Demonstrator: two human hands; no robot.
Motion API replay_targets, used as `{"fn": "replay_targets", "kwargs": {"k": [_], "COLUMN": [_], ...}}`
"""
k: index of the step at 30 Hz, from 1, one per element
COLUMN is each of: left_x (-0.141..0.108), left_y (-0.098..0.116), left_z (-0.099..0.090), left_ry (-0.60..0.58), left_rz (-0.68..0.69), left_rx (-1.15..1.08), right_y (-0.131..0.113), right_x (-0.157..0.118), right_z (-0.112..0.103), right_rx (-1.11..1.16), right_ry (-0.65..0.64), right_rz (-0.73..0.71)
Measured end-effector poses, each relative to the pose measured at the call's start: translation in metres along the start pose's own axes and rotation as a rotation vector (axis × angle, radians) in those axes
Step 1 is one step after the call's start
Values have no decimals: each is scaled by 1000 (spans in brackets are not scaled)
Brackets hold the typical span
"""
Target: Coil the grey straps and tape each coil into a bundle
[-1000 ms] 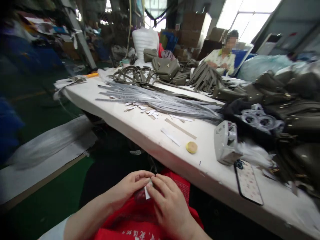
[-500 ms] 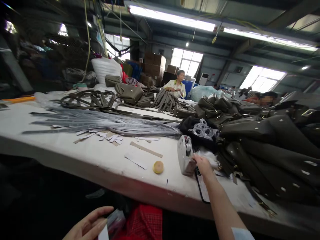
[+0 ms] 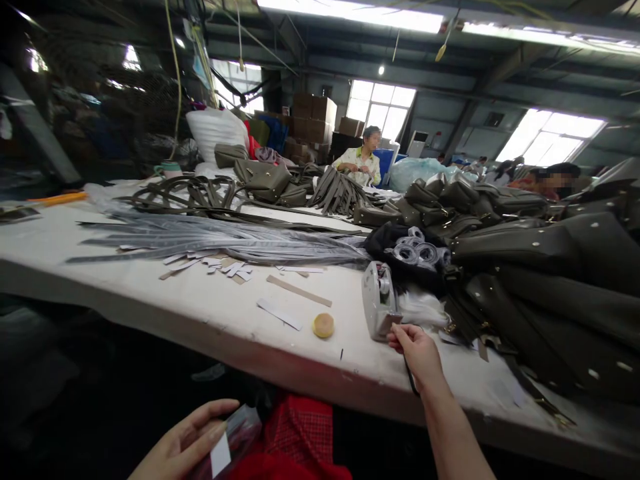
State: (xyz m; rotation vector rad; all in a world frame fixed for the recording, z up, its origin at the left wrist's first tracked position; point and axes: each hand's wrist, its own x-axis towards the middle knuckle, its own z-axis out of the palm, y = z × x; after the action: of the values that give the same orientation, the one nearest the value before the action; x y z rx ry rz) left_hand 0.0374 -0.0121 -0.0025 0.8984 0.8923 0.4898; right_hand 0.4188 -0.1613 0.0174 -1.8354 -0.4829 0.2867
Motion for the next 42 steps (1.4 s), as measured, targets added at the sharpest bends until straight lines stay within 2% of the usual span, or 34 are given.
{"fn": "replay_targets", "kwargs": {"k": [4,7,9,15,19,26,36,42], "left_x": [0,-5,-9,-15,-19,-23,-30,-32], "left_y": [8,14,17,14,12,8,15,16], "left_z": [1,2,5,12,10,3,9,7], "left_ry": [-8,-17,-2,-6,21,59,68,27], "left_rz": [15,34,60,81,162,283,248,206], "left_rx": [-19,-34,-46,-96,-49,21,-25,-109], "right_y": [-3,-11,-21,-59,-68,-62,-55,-54], "right_x": [-1,-22,-49,-149,-181,-186,-187,-179], "right_z": [-3,6,23,99,130,148,161,161], "right_rx": [-25,-76,-85,14,168,192,139,245], "right_ry": [-21,-126,-286,-872,-1057,-1068,-1056,-1201], "right_rz": [76,109,80,2,95,193,224,266]}}
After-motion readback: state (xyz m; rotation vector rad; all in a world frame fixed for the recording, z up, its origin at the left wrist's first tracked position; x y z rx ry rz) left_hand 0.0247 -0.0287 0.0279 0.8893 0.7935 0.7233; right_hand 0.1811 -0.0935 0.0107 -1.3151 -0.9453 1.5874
